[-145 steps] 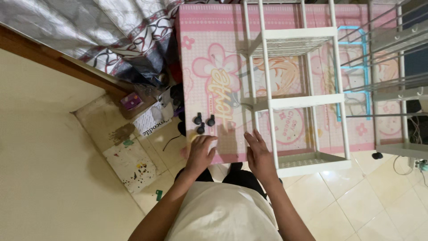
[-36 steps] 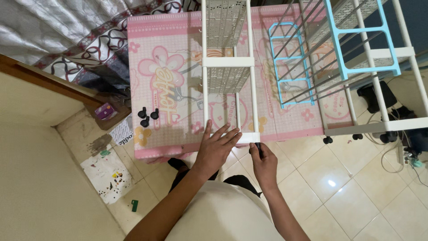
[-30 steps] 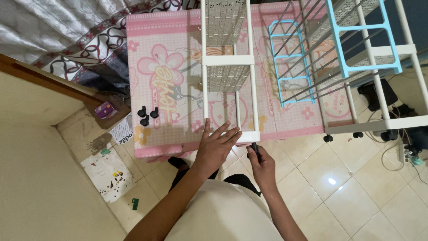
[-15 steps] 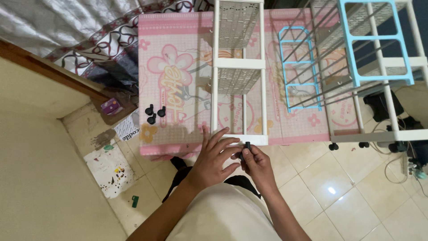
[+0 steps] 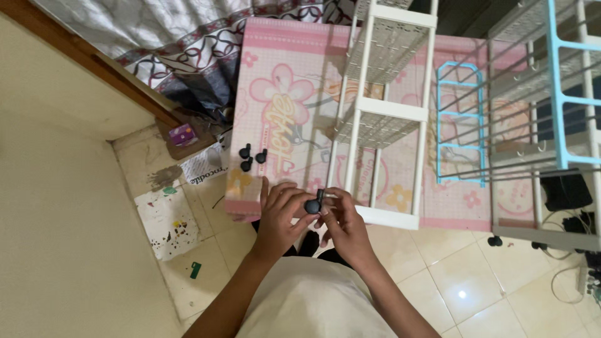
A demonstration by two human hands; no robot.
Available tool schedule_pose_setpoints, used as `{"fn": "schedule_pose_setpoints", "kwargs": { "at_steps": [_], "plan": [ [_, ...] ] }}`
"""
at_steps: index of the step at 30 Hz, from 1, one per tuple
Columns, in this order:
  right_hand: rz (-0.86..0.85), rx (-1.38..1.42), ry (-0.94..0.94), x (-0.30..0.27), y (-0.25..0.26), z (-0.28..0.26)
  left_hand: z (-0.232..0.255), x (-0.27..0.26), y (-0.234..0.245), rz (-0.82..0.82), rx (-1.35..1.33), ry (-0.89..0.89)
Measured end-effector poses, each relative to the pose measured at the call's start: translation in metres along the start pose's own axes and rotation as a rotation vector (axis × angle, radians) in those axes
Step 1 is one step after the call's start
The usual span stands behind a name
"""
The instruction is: The person assembles a white plastic rolling cart by attaching wheels to the base and connecting the frame sections. They handle the cart frame, wheels, and plastic connectors by hand, positioning and snapping parts together on a patterned mat.
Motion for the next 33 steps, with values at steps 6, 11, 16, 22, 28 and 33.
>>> {"fn": "schedule_pose_setpoints", "kwargs": {
  "at_steps": [6, 11, 16, 22, 28, 33],
  "plan": [
    [-0.119, -0.05, 0.098, 0.042, -0.039, 0.024, -0.053, -0.008, 0.026, 0.011, 0.004, 0.079],
    [-0.14, -0.019, 0.114, 0.088, -0.073, 0.056, -0.104, -0.005, 0.046, -0.037, -0.011, 0.11],
    [-0.047, -0.215, 0.166, 0.133, -0.097, 0.075, -0.161, 0.005, 0.053, -0.108, -0.065, 0.171],
    [0.158, -0.359, 0.073, 0.195, -0.107, 0.104, -0.236, 0.026, 0.037, -0.227, -0.088, 0.202],
    [0.262, -0.568, 0.115, 0.259, -0.111, 0.145, -0.303, 0.046, 0.006, -0.354, 0.039, 0.199],
    [0.345, -0.726, 0.218, 0.285, -0.112, 0.168, -0.345, 0.052, -0.021, -0.503, 0.072, 0.26]
  ]
}}
Point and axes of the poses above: each hand's wrist, its own x-axis towards the middle knuckle, its own y-axis out of the back of the hand, z = x × y, the point moved 3 cm from there along x, towards the middle knuckle, and after that the axes turned 6 degrees about -z, right-handed, at the moved point
